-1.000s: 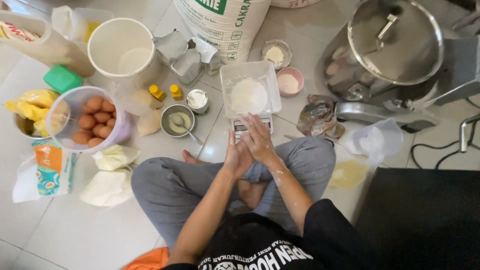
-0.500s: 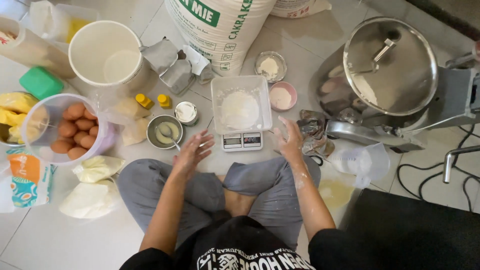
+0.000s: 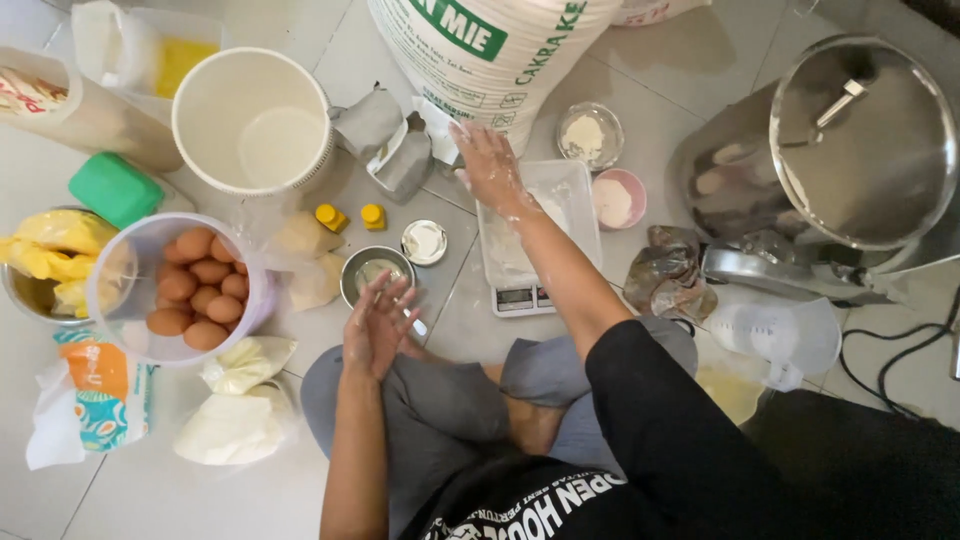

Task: Measuring yeast and other dry ingredients using a digital scale and containers on the floor.

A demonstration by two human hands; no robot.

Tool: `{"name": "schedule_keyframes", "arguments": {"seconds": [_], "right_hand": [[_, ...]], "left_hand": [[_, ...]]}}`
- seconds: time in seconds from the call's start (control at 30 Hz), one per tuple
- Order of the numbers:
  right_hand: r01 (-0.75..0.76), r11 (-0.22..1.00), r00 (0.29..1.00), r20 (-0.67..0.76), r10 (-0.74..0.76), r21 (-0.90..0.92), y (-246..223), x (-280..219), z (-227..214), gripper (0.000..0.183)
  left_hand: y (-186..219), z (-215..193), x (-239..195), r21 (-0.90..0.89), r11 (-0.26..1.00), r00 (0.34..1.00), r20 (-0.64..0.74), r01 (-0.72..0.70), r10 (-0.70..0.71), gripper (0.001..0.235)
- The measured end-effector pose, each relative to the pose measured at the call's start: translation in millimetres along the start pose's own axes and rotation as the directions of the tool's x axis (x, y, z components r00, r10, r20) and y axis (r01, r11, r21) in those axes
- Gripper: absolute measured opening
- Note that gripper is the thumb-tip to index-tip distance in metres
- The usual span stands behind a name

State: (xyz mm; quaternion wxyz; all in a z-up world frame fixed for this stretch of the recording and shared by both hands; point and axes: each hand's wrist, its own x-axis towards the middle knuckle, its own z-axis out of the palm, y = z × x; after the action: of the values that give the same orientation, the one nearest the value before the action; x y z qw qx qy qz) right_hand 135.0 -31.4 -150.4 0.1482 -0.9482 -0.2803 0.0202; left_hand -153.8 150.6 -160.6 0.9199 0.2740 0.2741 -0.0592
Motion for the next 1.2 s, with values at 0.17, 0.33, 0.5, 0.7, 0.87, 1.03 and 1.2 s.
{"name": "schedule_keyframes", "arguments": {"seconds": [0.17, 0.33, 0.5, 0.7, 0.87, 1.03, 1.2], "right_hand": [[-0.017, 0.994, 0.999, 0.034, 0.021, -0.112, 42, 58, 66, 0.073], [-0.289, 0.880, 0.916, -0.158, 0.368, 0.377, 45, 76, 36, 0.032], [-0.147, 0.524, 0.737, -0.260, 0.624, 0.839, 47, 59, -23, 0.049], [0.015, 0.697, 0.739, -0.477, 0.476, 0.717, 28, -24, -110, 0.033], [0.071, 0.620, 0.792, -0.422, 0.441, 0.781, 17, -103, -108, 0.027], [0.103, 0.030, 0.876, -0.105, 0.470, 0.994, 2, -142, -118, 0.039], [0.120, -0.107, 0.979, -0.100, 0.180, 0.987, 23, -160, -120, 0.056]], "left_hand": [[0, -1, 14, 0.016, 0.999, 0.999, -0.040, 0.032, -0.031, 0.059], [-5, -2, 19, 0.038, 0.999, 0.999, -0.035, 0.013, -0.012, 0.062], [-3, 0, 19, 0.091, 0.996, 1.000, -0.029, -0.009, 0.012, 0.067], [-6, 50, 25, 0.733, 0.479, 0.737, 0.046, -0.483, 0.674, 0.037], [13, 163, 11, 0.730, 0.177, 0.607, 0.378, -0.660, 0.699, 0.066], [-8, 214, -12, 0.786, 0.219, 0.728, 0.375, -0.578, 0.573, 0.075], [-44, 198, 15, 0.780, 0.422, 0.750, 0.090, -0.462, 0.655, 0.044]]}}
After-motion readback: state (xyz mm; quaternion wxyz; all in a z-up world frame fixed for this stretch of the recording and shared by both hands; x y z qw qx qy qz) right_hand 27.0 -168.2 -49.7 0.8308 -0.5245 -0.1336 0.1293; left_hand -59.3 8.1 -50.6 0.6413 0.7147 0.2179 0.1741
